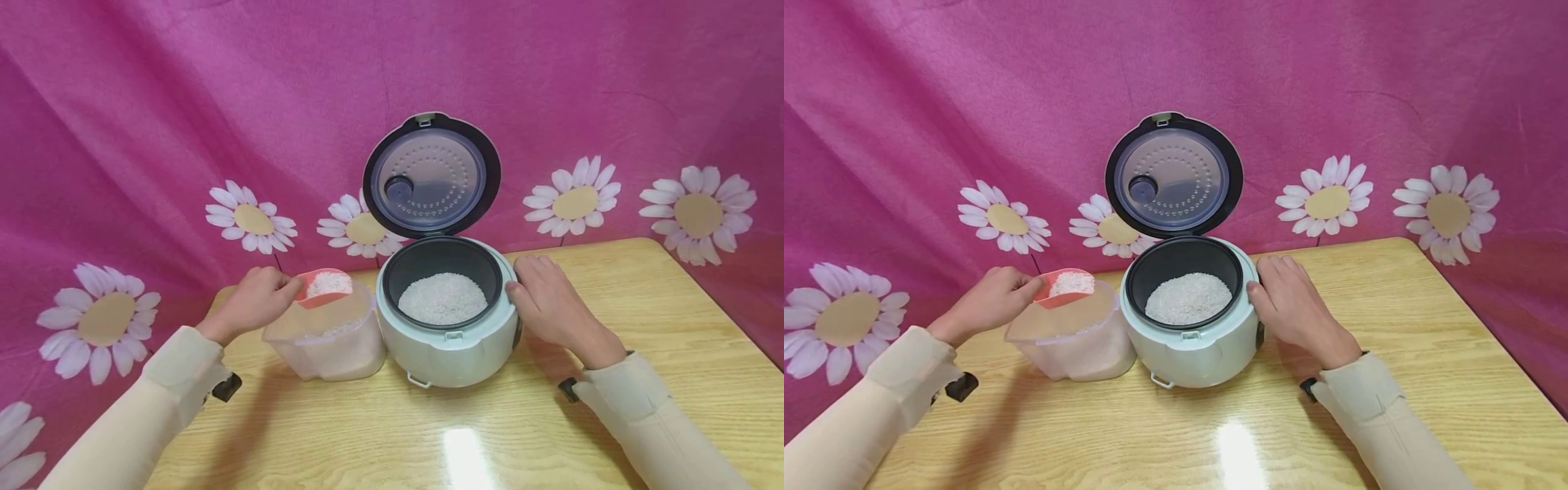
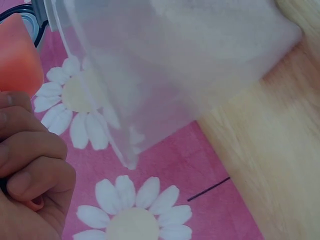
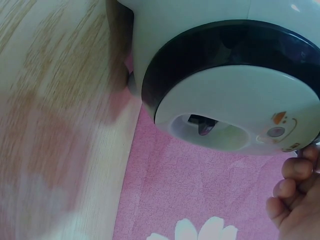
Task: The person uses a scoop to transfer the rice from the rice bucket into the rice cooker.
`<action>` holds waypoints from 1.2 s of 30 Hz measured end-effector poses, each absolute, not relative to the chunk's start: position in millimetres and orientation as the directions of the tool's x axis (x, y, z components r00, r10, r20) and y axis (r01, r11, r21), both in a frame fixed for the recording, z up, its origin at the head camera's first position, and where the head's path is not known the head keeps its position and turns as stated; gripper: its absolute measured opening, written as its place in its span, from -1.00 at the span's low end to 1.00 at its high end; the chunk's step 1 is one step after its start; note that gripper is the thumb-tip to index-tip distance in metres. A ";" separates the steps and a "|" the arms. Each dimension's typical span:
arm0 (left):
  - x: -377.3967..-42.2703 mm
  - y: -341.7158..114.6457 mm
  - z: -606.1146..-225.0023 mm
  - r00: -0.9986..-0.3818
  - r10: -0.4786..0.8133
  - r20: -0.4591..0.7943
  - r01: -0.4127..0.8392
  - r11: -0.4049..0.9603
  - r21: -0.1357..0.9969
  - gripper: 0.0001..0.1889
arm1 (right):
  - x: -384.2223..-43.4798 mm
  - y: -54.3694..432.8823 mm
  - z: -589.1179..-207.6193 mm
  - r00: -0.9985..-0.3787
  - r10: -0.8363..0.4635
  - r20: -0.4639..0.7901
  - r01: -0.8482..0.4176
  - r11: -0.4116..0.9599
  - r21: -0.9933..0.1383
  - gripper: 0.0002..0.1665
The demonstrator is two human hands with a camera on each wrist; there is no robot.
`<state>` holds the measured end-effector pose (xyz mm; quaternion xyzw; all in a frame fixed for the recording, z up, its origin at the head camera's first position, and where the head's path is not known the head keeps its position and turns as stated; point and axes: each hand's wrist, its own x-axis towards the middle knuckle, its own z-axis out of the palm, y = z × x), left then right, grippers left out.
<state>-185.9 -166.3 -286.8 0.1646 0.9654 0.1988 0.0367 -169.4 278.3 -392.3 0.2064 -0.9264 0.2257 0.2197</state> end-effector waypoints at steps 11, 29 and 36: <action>-197.7 -144.7 -275.3 -0.918 0.395 0.032 0.379 0.851 0.364 -0.47 | -170.4 278.8 -393.6 -0.831 -0.283 0.479 -0.472 0.814 -0.339 -0.89; -211.8 -95.2 -272.1 -0.913 0.408 0.002 0.381 0.852 0.359 -0.54 | -169.6 277.9 -391.0 -0.838 -0.279 0.469 -0.465 0.814 -0.347 -0.89; -216.5 -77.8 -274.5 -0.891 0.454 0.024 0.432 0.829 0.354 -0.56 | -167.9 279.4 -391.3 -0.835 -0.275 0.477 -0.466 0.814 -0.346 -0.89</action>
